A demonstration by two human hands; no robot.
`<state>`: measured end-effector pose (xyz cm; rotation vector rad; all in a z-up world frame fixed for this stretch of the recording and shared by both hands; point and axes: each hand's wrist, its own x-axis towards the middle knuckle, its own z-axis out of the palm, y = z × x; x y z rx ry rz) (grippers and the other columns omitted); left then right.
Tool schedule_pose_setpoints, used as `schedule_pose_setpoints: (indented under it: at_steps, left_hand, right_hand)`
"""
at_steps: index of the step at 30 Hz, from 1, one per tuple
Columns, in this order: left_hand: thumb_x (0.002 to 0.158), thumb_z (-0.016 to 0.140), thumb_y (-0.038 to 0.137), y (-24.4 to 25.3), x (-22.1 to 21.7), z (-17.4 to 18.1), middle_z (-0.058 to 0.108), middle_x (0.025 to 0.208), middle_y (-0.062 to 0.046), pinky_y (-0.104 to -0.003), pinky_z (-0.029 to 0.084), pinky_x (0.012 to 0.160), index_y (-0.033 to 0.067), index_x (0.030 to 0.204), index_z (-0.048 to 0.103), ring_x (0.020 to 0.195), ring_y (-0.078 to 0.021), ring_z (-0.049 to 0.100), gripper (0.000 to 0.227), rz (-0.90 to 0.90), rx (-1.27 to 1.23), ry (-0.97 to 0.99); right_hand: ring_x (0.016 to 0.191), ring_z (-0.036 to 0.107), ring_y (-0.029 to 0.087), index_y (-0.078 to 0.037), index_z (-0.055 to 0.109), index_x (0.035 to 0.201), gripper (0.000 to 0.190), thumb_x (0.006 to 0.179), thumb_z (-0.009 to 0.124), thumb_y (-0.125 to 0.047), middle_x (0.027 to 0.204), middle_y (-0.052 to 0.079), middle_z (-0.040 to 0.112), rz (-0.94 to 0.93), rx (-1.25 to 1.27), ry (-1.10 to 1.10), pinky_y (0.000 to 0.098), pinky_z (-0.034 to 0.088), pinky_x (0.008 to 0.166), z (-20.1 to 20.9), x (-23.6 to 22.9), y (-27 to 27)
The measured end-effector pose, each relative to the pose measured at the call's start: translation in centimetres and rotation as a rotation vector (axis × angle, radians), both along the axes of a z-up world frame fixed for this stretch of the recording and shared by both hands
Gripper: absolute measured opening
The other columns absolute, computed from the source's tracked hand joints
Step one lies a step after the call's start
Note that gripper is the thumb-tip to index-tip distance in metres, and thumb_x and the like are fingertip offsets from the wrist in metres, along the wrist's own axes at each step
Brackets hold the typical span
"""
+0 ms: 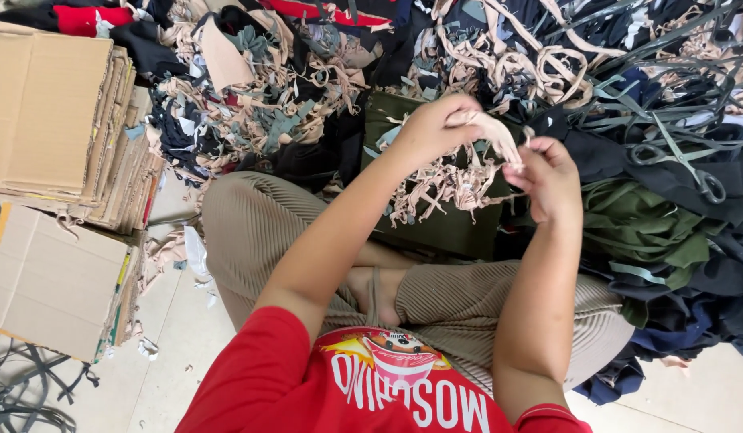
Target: The person sits cross-legged on the floor and uses scissors to cut a piece of black fabric placed on a cardboard box. After cutting, the person folds a green fabric piece and places it on the box, then gathers and arranges shredded fabric scraps on top of the green fabric.
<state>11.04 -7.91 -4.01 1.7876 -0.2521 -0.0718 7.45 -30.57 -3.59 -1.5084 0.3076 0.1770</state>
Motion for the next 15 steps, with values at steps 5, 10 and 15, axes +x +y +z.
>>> schedule_pose_setpoints:
  at_steps: [5,10,15]
  left_hand:
    - [0.080,0.076,0.019,-3.4,4.5,-0.5,0.071,0.116,-0.013,-0.047,0.053,0.098,0.0236,0.112,0.070,0.116,-0.0384,0.068,0.033,-0.122,0.137,-0.013]
    - [0.084,0.069,0.017,-5.4,4.4,-2.9,0.070,0.123,-0.020,-0.048,0.052,0.104,0.0222,0.131,0.060,0.122,-0.0392,0.065,0.048,-0.334,0.370,0.021]
    - [0.085,0.070,0.034,-6.5,6.8,-6.2,0.073,0.116,-0.020,-0.037,0.061,0.084,0.0225,0.131,0.063,0.094,-0.0295,0.075,0.048,-0.291,0.227,0.179]
  right_hand:
    - [0.075,0.074,0.026,0.003,0.066,0.118,0.028,0.094,0.069,-0.011,0.090,0.017,0.069,0.288,-0.263,0.119,0.0367,0.063,0.067,0.9,-2.3,-0.8]
    - [0.099,0.072,0.028,-0.033,0.074,0.113,0.033,0.095,0.066,-0.061,0.102,0.000,0.075,0.392,-1.162,0.224,0.0475,0.057,0.086,-1.6,-1.6,-3.2]
    - [0.111,0.068,0.032,-0.016,0.058,0.139,0.048,0.099,0.071,-0.039,0.124,0.012,0.068,0.191,-0.890,0.015,0.0481,0.055,0.095,-1.8,0.0,1.1]
